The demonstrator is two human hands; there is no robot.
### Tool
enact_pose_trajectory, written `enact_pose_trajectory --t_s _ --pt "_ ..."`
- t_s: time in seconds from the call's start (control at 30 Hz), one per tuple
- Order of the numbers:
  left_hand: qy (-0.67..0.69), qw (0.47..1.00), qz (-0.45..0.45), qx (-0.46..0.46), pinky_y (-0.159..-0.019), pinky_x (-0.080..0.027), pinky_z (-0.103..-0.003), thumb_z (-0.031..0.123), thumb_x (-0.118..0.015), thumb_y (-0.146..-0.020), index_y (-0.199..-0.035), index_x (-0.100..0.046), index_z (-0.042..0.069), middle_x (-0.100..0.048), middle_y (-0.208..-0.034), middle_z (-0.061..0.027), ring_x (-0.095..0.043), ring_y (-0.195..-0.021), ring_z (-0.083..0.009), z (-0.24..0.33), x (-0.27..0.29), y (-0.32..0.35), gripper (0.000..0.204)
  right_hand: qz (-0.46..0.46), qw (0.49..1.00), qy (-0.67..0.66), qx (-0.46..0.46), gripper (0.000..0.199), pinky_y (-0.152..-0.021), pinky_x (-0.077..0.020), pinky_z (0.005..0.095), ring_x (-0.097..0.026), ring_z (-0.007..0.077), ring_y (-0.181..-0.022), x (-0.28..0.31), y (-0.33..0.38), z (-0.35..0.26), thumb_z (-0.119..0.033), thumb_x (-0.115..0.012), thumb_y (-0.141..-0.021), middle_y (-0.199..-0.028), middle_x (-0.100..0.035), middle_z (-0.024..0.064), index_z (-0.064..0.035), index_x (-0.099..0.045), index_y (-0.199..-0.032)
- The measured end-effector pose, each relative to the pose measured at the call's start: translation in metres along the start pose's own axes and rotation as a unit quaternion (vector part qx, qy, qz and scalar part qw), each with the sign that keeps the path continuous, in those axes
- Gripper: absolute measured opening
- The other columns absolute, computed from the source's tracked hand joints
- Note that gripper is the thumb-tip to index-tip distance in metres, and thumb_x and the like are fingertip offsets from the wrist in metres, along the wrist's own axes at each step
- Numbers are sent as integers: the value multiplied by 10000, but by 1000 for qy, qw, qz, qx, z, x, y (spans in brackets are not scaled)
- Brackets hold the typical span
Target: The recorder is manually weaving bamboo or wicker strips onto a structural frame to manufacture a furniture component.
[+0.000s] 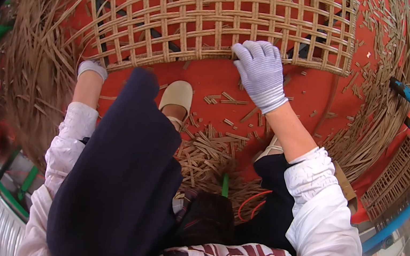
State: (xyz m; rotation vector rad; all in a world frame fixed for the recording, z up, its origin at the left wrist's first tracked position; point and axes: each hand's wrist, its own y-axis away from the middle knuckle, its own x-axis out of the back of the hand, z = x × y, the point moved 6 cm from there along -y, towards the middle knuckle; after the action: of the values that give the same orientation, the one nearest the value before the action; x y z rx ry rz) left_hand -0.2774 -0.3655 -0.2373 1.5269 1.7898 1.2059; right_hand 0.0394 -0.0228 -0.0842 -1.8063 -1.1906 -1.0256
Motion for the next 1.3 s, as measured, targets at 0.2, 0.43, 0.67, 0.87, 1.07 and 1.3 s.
enact_pose_trajectory --t_s 0.2,0.43,0.67,0.87,1.07,1.3 --pt "23 1000 0 0 -1114 -337 -351 332 -285 -995 -1407 -466 149 -400 -1499 -14 -410 -1360 -192 3 9 12 486 -12 1000 -5 9 250 -861 -435 397 -549 265 -954 -5 -5 0 -115 -743 -696 -970 -577 47 -108 -613 -910" --pt "43 999 1 0 -1118 -326 -345 325 -288 -996 -1393 -480 152 -416 -1490 -11 -422 -1350 -188 3 14 22 474 -10 999 1 37 335 -871 -448 409 -556 277 -954 -16 -18 -27 -120 -737 -734 -981 -595 72 -98 -608 -1043" --pt "64 998 3 -1 -1123 -316 -339 319 -291 -997 -1379 -494 155 -432 -1481 -8 -434 -1340 -185 3 18 30 462 -48 997 -41 49 277 -850 -457 408 -559 285 -945 -17 -25 -25 -92 -720 -741 -980 -602 87 -85 -607 -994" --pt "76 997 0 -2 -1127 -308 -334 314 -294 -998 -1366 -506 158 -445 -1472 -5 -444 -1332 -181 5 20 36 453 -51 995 -23 84 330 -860 -443 399 -552 261 -960 -30 -35 -69 -187 -703 -783 -1013 -574 58 -114 -595 -1086" --pt "85 996 2 0 -1130 -299 -329 308 -296 -999 -1354 -518 160 -459 -1464 -2 -454 -1323 -178 5 28 43 444 -44 996 6 74 344 -865 -447 405 -554 263 -959 -63 -50 -84 -166 -706 -773 -994 -585 67 -91 -599 -1091" --pt "119 993 12 11 -1135 -289 -323 302 -299 -1000 -1339 -532 163 -474 -1455 1 -465 -1313 -174 5 45 56 435 -24 995 -16 100 279 -851 -447 411 -562 268 -919 -65 -46 -82 -132 -695 -760 -958 -592 76 -84 -627 -1027"
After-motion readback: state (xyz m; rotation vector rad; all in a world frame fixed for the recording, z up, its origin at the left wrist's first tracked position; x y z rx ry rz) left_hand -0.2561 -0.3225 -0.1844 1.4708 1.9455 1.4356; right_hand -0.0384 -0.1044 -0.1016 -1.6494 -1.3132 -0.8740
